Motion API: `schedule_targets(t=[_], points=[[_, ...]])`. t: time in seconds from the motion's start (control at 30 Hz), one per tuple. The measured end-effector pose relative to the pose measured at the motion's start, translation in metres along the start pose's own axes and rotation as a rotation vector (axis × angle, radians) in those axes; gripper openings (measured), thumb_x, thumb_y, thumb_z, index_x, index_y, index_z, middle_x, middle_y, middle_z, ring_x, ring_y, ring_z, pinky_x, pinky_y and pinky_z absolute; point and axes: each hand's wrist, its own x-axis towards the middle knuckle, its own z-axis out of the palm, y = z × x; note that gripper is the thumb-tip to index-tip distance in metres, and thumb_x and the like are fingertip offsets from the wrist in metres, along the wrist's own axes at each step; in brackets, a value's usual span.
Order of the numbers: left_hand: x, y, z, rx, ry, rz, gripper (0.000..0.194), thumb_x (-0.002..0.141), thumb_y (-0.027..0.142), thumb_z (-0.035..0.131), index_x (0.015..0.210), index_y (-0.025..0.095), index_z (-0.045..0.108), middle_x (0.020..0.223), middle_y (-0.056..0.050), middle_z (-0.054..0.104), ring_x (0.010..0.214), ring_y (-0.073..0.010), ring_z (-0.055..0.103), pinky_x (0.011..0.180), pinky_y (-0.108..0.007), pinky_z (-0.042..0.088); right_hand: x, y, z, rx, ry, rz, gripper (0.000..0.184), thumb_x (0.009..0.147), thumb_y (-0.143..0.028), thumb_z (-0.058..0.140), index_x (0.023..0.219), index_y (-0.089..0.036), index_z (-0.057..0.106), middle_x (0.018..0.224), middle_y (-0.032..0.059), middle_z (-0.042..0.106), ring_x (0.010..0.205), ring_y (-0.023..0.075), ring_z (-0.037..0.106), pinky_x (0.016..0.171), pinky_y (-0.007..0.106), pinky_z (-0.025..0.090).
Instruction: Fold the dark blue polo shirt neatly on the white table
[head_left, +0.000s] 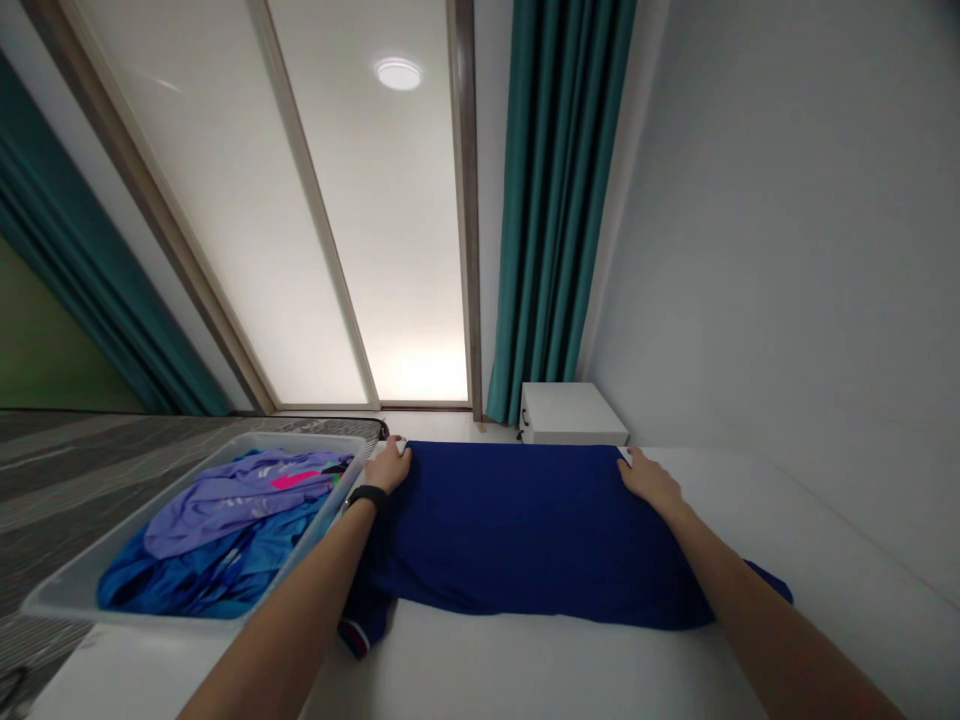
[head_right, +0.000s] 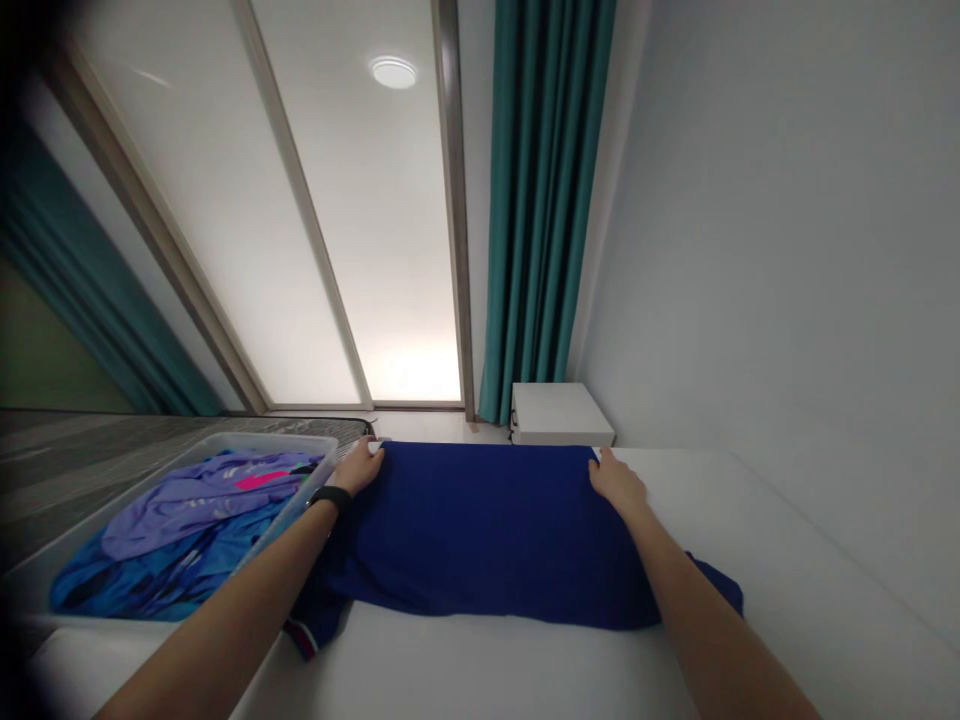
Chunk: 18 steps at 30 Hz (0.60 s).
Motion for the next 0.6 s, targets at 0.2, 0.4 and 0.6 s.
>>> schedule_targets(t=[0.2, 0.4, 0.6], points=[[0.019, 0.005, 0.005, 0.007, 0.001, 0.006, 0.036, 0.09, 0.034, 0.046, 0.12, 0.019, 0.058, 0.111, -0.014, 0.072, 0.111, -0.0326, 0.063, 0.095, -0.046, 0.042, 0.019, -0.003, 0.002, 0.06, 0.03, -0.033, 0.048, 0.093, -0.031, 0.04, 0.137, -0.013, 0.048, 0.128, 0.0183, 0.062, 0.116, 0.0307, 0.06, 0.092, 0.039, 0.047], [0.019, -0.003, 0.002, 0.018, 0.057, 0.091, 0.036, 0.095, 0.024, 0.031, 0.119, 0.02, 0.058, 0.111, -0.012, 0.071, 0.105, -0.0251, 0.066, 0.086, -0.034, 0.046, 0.023, 0.009, -0.004, 0.072, 0.109, -0.049, 0.047, 0.096, -0.025, 0.029, 0.14, -0.02, 0.047, 0.131, 0.0135, 0.061, 0.117, 0.0259, 0.06, 0.094, 0.035, 0.046], [0.007, -0.004, 0.009, 0.084, 0.068, 0.138, 0.035, 0.095, 0.024, 0.031, 0.111, 0.018, 0.062, 0.11, -0.016, 0.069, 0.106, -0.0319, 0.064, 0.09, -0.046, 0.043, 0.027, 0.025, -0.005, 0.03, 0.021, 0.03, 0.043, 0.09, -0.023, 0.039, 0.129, -0.022, 0.058, 0.118, 0.0155, 0.067, 0.106, 0.0287, 0.065, 0.085, 0.04, 0.05]])
